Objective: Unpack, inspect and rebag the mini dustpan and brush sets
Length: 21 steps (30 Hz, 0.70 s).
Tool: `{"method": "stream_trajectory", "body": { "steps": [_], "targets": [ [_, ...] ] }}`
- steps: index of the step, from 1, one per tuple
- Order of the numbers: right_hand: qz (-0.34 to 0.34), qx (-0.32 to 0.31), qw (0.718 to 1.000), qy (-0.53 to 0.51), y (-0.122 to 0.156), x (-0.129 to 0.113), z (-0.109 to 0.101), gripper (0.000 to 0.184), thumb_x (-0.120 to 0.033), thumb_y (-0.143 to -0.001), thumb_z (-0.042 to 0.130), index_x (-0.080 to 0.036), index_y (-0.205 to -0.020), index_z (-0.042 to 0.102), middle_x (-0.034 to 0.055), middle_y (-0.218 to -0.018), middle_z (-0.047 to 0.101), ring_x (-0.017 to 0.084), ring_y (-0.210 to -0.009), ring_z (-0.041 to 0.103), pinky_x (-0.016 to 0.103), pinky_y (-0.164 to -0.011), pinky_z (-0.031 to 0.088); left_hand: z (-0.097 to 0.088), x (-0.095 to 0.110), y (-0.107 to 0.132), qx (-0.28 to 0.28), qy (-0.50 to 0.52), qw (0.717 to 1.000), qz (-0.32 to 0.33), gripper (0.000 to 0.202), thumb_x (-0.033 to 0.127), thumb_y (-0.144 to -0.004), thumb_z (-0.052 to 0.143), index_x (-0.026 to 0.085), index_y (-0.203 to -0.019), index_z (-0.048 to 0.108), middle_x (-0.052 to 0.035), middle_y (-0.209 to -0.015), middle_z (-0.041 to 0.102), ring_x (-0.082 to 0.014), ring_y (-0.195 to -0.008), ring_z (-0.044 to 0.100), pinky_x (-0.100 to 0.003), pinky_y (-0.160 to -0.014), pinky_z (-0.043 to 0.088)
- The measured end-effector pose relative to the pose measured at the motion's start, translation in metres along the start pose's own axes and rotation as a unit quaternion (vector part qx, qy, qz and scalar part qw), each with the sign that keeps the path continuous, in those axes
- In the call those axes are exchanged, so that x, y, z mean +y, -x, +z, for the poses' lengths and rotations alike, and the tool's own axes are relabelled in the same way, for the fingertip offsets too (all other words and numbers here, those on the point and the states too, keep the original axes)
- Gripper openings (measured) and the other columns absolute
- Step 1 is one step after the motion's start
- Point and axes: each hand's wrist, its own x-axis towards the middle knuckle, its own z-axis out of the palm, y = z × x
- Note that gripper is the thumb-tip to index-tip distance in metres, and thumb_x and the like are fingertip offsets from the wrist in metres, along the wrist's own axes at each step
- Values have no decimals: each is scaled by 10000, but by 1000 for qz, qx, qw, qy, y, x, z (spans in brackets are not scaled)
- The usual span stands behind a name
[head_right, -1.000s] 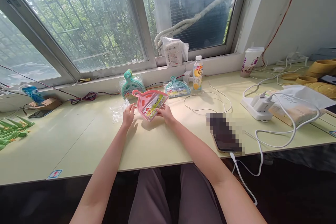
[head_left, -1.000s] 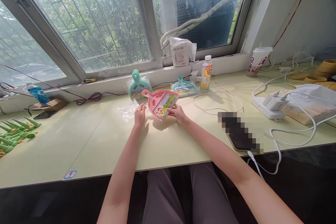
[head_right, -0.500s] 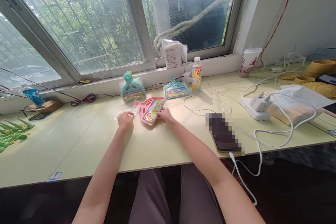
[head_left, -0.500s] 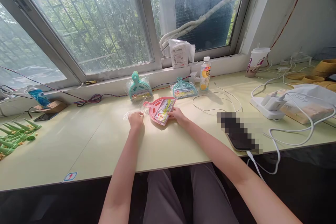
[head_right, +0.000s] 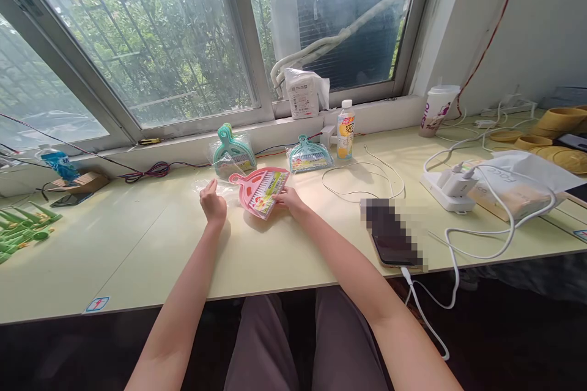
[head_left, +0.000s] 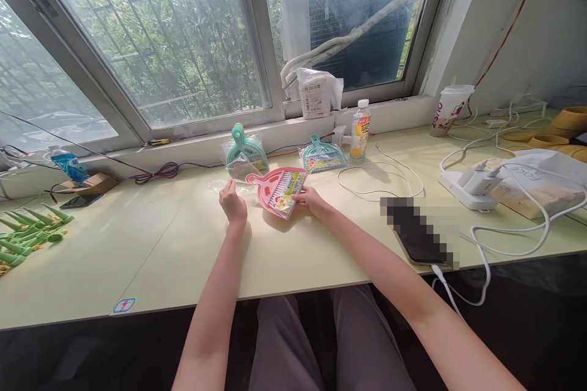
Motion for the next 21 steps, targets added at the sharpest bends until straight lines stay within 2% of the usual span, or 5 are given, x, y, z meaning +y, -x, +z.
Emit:
{"method": "stream_trajectory", "body": {
  "steps": [4, 9, 11, 17, 21],
  "targets": [
    [2, -39, 999, 24, 0, -3, -4, 288, -58, -675, 717, -135, -948, 670, 101, -960, 753, 213, -819, 727, 374, -807, 612, 1, -1, -1, 23, -30, 999, -8, 682, -49, -747, 383, 143, -1383, 538, -157, -1420, 519, -354, -1301, 430, -543, -1073, 351],
    [-1, -119, 992, 51, 1, -6, -13, 332, -107, -675, 747, -135, -1000, 686, 110, -1013, 748, 208, -828, 727, 355, -800, 613, 3, -4, -3, 59, -71, 995, -22, 679, -71, -755, 370, 136, -1380, 537, -153, -1416, 527, -339, -1281, 459, -530, -1056, 378],
    [-2, -125, 991, 55, 1, -6, -13, 325, -106, -677, 739, -134, -997, 692, 109, -1012, 748, 210, -832, 726, 353, -793, 613, 4, -5, -3, 57, -70, 996, -13, 690, -84, -747, 366, 145, -1374, 543, -144, -1408, 539, -331, -1271, 473, -523, -1052, 384],
    [-5, -17, 1000, 10, -3, 1, -1, 273, -41, -663, 705, -135, -918, 686, 100, -975, 752, 220, -852, 722, 378, -820, 607, 8, 0, 1, 12, -41, 996, 72, 755, -114, -719, 329, 175, -1384, 535, -110, -1418, 538, -303, -1270, 475, -503, -1070, 358],
    [-22, 39, 998, -39, -5, 6, 1, 284, -12, -680, 663, -144, -931, 677, 81, -987, 752, 213, -935, 713, 362, -869, 594, 9, 5, 3, -7, -10, 995, 103, 745, -94, -725, 353, 205, -1379, 545, -95, -1419, 539, -296, -1281, 469, -505, -1090, 322]
  ]
}}
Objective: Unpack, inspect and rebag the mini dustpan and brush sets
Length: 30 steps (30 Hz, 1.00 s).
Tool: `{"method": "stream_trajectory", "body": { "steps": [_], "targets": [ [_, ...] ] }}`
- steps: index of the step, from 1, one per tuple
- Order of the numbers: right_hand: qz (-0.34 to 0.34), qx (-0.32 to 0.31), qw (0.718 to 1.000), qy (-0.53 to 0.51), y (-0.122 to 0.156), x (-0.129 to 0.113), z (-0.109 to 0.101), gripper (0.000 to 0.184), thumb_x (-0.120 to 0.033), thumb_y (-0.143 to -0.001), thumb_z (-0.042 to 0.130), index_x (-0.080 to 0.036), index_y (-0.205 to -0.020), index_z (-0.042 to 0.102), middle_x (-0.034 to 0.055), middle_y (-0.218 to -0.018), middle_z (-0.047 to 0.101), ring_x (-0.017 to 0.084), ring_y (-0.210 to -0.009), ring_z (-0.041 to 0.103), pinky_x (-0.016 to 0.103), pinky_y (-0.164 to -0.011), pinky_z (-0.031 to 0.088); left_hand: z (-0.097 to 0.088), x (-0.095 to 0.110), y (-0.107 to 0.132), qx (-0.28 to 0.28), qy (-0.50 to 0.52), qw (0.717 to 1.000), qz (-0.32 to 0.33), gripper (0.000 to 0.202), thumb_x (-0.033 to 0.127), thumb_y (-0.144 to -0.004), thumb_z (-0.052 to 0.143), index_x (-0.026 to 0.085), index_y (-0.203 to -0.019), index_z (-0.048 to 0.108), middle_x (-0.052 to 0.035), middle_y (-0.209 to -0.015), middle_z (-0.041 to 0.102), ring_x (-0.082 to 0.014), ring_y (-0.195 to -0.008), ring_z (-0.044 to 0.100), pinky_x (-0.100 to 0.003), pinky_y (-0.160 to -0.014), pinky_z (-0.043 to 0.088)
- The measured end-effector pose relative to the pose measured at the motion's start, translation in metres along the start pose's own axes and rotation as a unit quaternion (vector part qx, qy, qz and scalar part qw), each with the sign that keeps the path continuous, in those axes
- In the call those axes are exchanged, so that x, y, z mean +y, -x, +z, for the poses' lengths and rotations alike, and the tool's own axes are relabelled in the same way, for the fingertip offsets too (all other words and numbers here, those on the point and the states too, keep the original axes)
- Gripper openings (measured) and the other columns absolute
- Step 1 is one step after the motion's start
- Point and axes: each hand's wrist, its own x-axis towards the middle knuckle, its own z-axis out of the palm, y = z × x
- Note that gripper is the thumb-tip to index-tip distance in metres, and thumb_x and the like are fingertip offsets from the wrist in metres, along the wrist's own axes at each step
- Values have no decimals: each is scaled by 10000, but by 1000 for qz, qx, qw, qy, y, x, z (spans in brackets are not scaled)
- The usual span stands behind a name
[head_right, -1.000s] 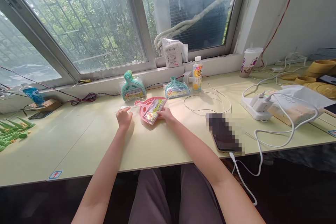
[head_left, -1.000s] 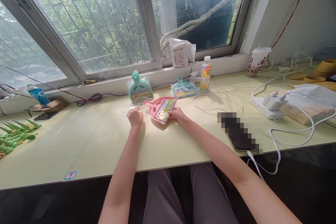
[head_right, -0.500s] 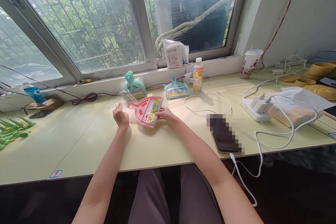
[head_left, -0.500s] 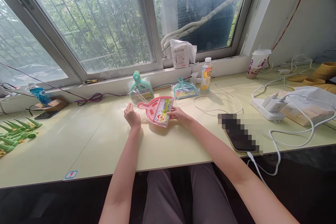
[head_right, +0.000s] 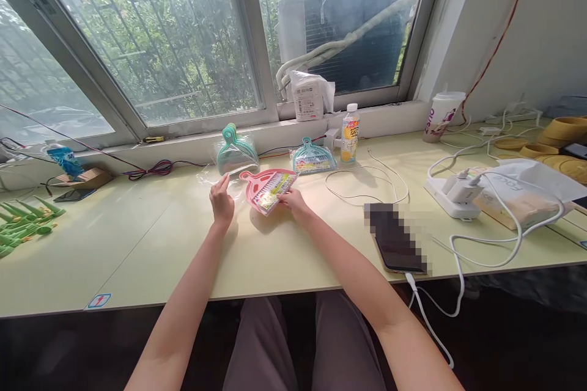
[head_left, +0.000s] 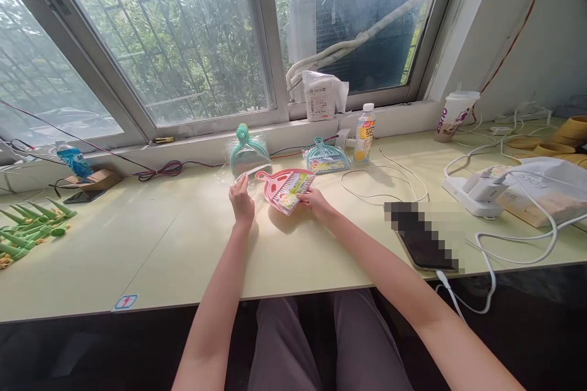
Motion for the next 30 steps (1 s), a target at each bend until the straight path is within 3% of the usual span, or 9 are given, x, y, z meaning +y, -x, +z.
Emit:
{"method": "stream_trajectory", "body": {
  "steps": [5, 12, 15, 18, 20, 23, 25, 26, 30],
  "targets": [
    [5, 13, 1000, -15, 0, 3, 2, 251, 9, -699, 646, -142, -899, 664, 70, -938, 755, 202, -869, 720, 352, -816, 615, 4, 12, 2, -23, 28, 999, 39, 659, -46, -753, 393, 226, -1314, 608, -81, -1381, 578, -301, -1260, 488, -526, -1103, 286],
    [-19, 30, 998, -48, 1, 2, 3, 215, 1, -734, 666, -152, -882, 640, 60, -928, 743, 181, -823, 719, 342, -788, 635, 1, 31, 4, -67, 73, 987, 122, 295, 108, -819, 545, 282, -942, 749, -41, -1207, 686, -281, -1172, 552, -534, -1148, 212],
    [-39, 38, 996, -64, -1, -1, -2, 209, -25, -733, 691, -162, -882, 635, 56, -940, 741, 189, -872, 716, 357, -834, 633, -4, 39, 6, -17, 99, 989, 107, 214, 251, -815, 647, 277, -1015, 719, -48, -1369, 576, -286, -1295, 462, -507, -1176, 171],
    [-57, 33, 995, -70, -1, -3, -4, 218, -50, -729, 707, -167, -900, 641, 58, -966, 741, 203, -908, 713, 382, -869, 626, -5, 42, 5, 97, 155, 983, -14, 562, 354, -797, 695, 271, -1326, 525, -71, -1554, 334, -282, -1446, 257, -476, -1197, 132],
    [-64, 28, 995, -70, 0, -3, -3, 218, -63, -723, 722, -168, -898, 644, 58, -975, 741, 206, -908, 713, 393, -883, 620, -4, 39, 2, 129, 251, 948, -147, 802, 411, -773, 721, 269, -1456, 324, -94, -1598, 216, -278, -1483, 172, -469, -1195, 161],
    [-65, 12, 996, -62, 0, -2, 1, 217, -75, -706, 743, -161, -883, 653, 62, -952, 743, 209, -880, 714, 409, -885, 615, -1, 29, -5, 8, 465, 831, -305, 813, 491, -808, 663, 238, -1472, 267, -143, -1544, 326, -283, -1441, 305, -445, -1138, 321],
    [-63, -6, 997, -53, 0, 0, 3, 219, -89, -691, 759, -153, -878, 665, 69, -934, 745, 217, -863, 716, 427, -876, 613, 0, 26, -7, -80, 563, 756, -326, 724, 484, -824, 643, 206, -1430, 363, -151, -1426, 493, -277, -1354, 449, -412, -1088, 400],
    [-62, -16, 997, -48, 0, 1, 4, 225, -102, -681, 772, -150, -876, 672, 74, -934, 747, 223, -862, 716, 436, -874, 611, 0, 27, -7, -104, 588, 738, -315, 695, 456, -811, 666, 199, -1405, 413, -141, -1368, 554, -271, -1309, 500, -398, -1070, 422],
    [-67, -49, 996, -34, 0, 5, 8, 274, -161, -636, 821, -151, -874, 686, 81, -953, 748, 240, -888, 713, 456, -889, 597, -1, 36, 0, -181, 608, 731, -251, 654, 317, -741, 759, 215, -1346, 533, -77, -1252, 657, -262, -1205, 585, -379, -1032, 461]
  ]
}}
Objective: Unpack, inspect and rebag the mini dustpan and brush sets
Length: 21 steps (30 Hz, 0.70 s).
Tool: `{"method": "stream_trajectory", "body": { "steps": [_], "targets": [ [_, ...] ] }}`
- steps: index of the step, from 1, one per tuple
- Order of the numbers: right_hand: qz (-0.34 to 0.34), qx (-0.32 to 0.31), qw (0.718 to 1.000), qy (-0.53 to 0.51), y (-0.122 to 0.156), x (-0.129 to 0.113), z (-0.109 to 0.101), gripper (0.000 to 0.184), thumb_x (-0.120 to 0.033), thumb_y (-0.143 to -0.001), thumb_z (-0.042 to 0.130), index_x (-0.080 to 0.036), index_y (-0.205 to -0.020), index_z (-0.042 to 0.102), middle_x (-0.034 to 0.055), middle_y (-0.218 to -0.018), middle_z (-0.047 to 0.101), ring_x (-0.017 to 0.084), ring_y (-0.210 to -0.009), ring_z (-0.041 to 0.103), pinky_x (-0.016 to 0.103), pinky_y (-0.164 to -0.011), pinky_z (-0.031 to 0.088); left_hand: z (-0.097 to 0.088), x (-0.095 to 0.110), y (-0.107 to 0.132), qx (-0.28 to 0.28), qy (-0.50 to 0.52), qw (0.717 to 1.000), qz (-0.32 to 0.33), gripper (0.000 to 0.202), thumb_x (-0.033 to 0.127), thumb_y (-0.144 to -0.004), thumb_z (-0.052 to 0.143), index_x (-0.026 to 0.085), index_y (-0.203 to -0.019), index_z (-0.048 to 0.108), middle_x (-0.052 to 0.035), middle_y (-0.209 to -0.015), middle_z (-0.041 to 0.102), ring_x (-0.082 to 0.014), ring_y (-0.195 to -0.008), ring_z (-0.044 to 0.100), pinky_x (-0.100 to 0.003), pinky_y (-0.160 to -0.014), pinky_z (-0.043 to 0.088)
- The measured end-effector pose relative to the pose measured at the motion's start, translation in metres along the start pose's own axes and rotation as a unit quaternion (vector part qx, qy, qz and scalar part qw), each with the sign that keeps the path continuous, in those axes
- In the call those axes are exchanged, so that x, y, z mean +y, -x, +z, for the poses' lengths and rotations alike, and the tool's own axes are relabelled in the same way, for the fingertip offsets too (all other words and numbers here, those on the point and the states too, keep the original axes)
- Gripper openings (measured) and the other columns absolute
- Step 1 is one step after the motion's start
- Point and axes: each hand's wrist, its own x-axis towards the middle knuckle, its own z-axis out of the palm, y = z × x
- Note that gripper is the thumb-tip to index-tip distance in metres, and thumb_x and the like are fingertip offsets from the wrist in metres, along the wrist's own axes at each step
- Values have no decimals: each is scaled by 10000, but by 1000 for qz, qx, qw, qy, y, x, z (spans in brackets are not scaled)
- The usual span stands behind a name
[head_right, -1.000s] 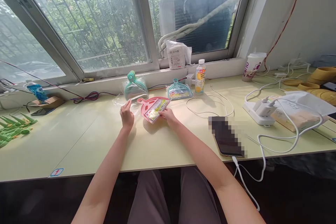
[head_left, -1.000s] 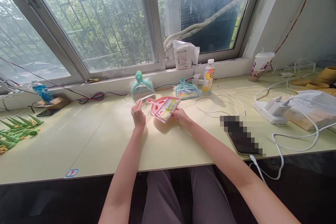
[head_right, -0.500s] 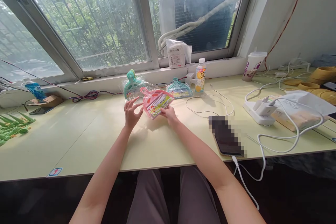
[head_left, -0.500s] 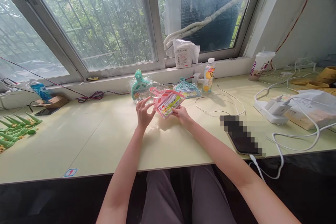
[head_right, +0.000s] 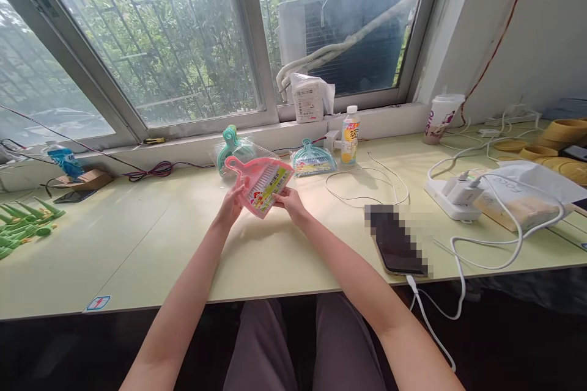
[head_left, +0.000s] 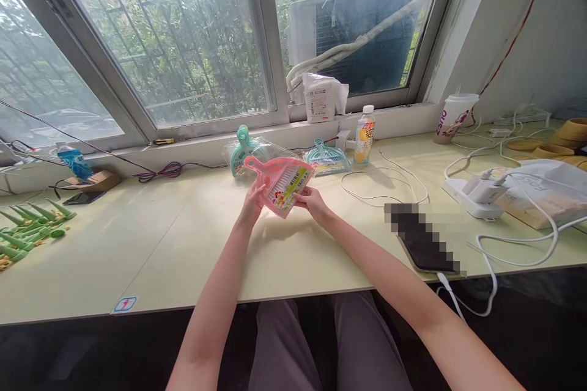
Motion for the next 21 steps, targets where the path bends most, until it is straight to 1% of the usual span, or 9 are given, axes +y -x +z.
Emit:
{"method": "stream_trajectory", "body": {
  "steps": [2, 4, 7, 9, 12, 17, 21],
  "targets": [
    [-5, 0, 1000, 0, 0, 0, 1, 277, -163, -633, 817, -157, -877, 686, 70, -946, 748, 236, -901, 709, 449, -899, 593, 4, -2, 3, -32, -15, 999, -23, 633, 311, -748, 760, 198, -1336, 555, -79, -1210, 682, -273, -1178, 602, -385, -1008, 479],
    [-9, 11, 1000, -3, 1, 0, 2, 255, -147, -648, 796, -164, -875, 681, 59, -934, 748, 230, -907, 706, 444, -906, 590, 7, -3, 4, -41, -26, 998, -43, 623, 313, -762, 750, 192, -1342, 556, -83, -1203, 687, -270, -1156, 615, -379, -980, 499],
    [-6, 25, 1000, -11, 2, -4, 3, 226, -113, -670, 764, -167, -868, 669, 58, -926, 745, 227, -910, 707, 444, -917, 583, 9, -5, 3, -47, -31, 997, -50, 638, 315, -792, 723, 231, -1389, 516, -67, -1279, 652, -240, -1146, 624, -348, -942, 523],
    [-1, 26, 1000, -15, 3, -5, 4, 220, -98, -678, 751, -163, -869, 662, 63, -929, 744, 228, -910, 709, 442, -919, 581, 10, -5, 3, -50, -34, 997, -46, 657, 318, -801, 712, 249, -1414, 486, -61, -1323, 626, -233, -1148, 624, -337, -924, 532],
    [-1, 28, 999, -18, 4, -5, 5, 214, -96, -687, 741, -160, -872, 654, 68, -934, 742, 226, -902, 710, 441, -917, 581, 11, -3, 4, -58, -40, 997, -36, 683, 325, -790, 722, 236, -1421, 475, -74, -1361, 597, -255, -1186, 603, -342, -936, 528],
    [-20, 28, 999, -27, 5, -2, 6, 203, -117, -706, 722, -164, -889, 648, 65, -949, 740, 212, -889, 707, 416, -910, 587, 16, -2, 9, -55, -49, 997, -20, 756, 364, -754, 762, 222, -1423, 440, -122, -1389, 565, -308, -1262, 542, -392, -977, 510],
    [-26, 39, 999, -27, 6, -1, 6, 175, -109, -726, 682, -162, -887, 638, 60, -936, 737, 202, -875, 707, 409, -915, 584, 21, -4, 9, -55, -48, 997, -3, 884, 281, -696, 814, 241, -1451, 355, -136, -1406, 543, -311, -1290, 517, -427, -1012, 489]
  ]
}}
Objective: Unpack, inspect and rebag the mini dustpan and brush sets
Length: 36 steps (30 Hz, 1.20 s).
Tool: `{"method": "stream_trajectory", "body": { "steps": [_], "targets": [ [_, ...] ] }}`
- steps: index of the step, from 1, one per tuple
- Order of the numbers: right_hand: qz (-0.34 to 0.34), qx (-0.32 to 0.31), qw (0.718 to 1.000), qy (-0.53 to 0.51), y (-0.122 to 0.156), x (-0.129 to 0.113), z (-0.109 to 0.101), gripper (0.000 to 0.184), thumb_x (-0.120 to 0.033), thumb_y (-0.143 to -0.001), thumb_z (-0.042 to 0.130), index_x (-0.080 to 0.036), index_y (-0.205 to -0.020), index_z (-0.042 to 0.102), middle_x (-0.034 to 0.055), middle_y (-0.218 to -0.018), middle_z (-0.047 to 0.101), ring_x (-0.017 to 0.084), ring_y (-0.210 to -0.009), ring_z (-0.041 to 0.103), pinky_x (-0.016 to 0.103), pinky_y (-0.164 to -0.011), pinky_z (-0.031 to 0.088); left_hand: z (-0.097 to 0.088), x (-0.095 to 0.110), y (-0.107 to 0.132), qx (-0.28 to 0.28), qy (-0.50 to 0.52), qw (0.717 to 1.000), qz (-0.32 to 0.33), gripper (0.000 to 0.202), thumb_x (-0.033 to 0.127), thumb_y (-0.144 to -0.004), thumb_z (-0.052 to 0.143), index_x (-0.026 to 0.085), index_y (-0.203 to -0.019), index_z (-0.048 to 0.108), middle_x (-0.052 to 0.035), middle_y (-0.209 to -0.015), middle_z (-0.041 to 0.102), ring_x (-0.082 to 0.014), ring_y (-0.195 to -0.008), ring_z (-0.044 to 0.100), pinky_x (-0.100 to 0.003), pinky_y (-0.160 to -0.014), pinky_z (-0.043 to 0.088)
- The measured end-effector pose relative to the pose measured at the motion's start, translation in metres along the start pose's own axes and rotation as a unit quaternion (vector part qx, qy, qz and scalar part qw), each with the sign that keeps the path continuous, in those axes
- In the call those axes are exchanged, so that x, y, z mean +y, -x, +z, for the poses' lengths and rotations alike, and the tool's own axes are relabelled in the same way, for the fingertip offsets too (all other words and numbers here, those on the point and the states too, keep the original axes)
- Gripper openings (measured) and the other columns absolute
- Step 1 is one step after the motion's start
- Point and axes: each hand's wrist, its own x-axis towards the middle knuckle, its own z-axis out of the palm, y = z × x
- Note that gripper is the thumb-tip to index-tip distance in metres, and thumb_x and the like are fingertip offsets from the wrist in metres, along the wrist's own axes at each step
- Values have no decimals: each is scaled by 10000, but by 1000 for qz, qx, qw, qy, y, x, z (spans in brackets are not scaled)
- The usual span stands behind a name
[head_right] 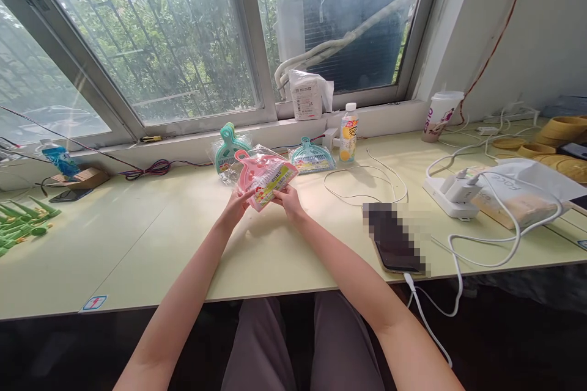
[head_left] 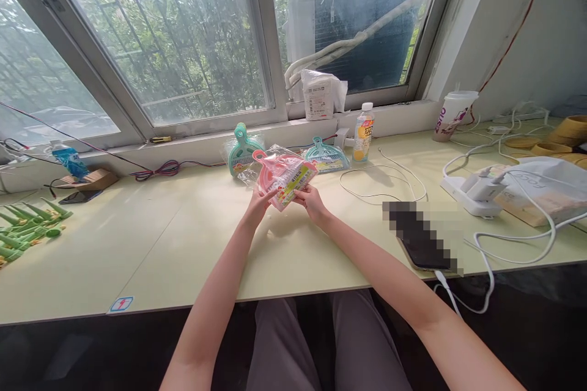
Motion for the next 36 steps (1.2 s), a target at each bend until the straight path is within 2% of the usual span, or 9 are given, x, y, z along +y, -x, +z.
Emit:
{"method": "stream_trajectory", "body": {
  "steps": [8, 15, 17, 19, 22, 24, 28, 34, 36],
  "targets": [
    [-2, 20, 1000, -3, 1, -3, 2, 162, -88, -747, 629, -170, -886, 623, 54, -948, 733, 198, -897, 706, 378, -893, 589, -1, -6, -4, 40, -18, 999, -25, 1107, 82, -629, 761, 276, -1534, 154, -83, -1250, 654, -257, -1131, 632, -432, -1002, 504],
    [-6, 33, 999, -7, 0, -2, 1, 162, -120, -747, 662, -176, -891, 612, 53, -967, 728, 190, -901, 706, 374, -913, 576, 3, -9, -3, 53, -28, 998, -36, 1245, 121, -662, 767, 280, -1550, -91, -63, -1214, 678, -262, -1141, 621, -427, -955, 526],
    [-13, 35, 999, -12, -2, -1, -1, 168, -114, -748, 655, -175, -900, 614, 48, -959, 730, 187, -890, 708, 380, -918, 575, 7, -8, 0, 31, -18, 999, -30, 1195, 147, -676, 781, 301, -1556, -13, -63, -1244, 662, -255, -1153, 616, -418, -967, 517],
    [-19, 37, 999, -16, -3, -1, -2, 162, -106, -751, 643, -172, -896, 617, 43, -942, 731, 180, -878, 707, 374, -918, 576, 12, -7, 2, 5, -6, 1000, -23, 1064, 193, -693, 791, 310, -1542, 159, -72, -1286, 637, -254, -1165, 610, -404, -971, 511],
    [-22, 33, 999, -16, -3, -1, -3, 146, -114, -755, 649, -171, -886, 618, 46, -944, 728, 178, -881, 705, 366, -919, 576, 16, -7, 1, -18, -4, 999, -50, 763, 371, -759, 752, 261, -1437, 419, -106, -1306, 618, -281, -1162, 607, -394, -909, 536],
    [-20, 29, 999, -14, -2, -1, -3, 149, -127, -755, 668, -173, -888, 618, 51, -961, 726, 182, -889, 705, 369, -922, 576, 15, -9, -1, -3, -4, 997, -74, 631, 489, -806, 675, 220, -1354, 517, -128, -1289, 624, -292, -1158, 603, -388, -869, 547],
    [-14, 27, 999, -12, 0, -1, -2, 148, -129, -756, 674, -173, -888, 625, 54, -958, 730, 190, -907, 705, 371, -922, 578, 9, -11, -3, 32, -30, 996, -76, 589, 439, -776, 704, 205, -1295, 554, -120, -1248, 644, -281, -1153, 603, -391, -898, 533],
    [-18, 25, 1000, -6, 0, -5, -4, 158, -159, -754, 690, -178, -896, 624, 57, -943, 727, 203, -883, 714, 387, -912, 578, 9, -9, 4, -104, -38, 985, -135, 528, 431, -817, 678, 234, -1293, 561, -122, -1322, 609, -295, -1166, 613, -473, -994, 470],
    [-23, 27, 999, -15, 0, -6, -4, 164, -158, -751, 688, -181, -900, 624, 51, -941, 727, 197, -896, 712, 375, -924, 574, 10, -9, 3, -114, -24, 982, -146, 505, 469, -840, 645, 239, -1285, 577, -116, -1336, 603, -305, -1202, 588, -478, -993, 469]
  ]
}}
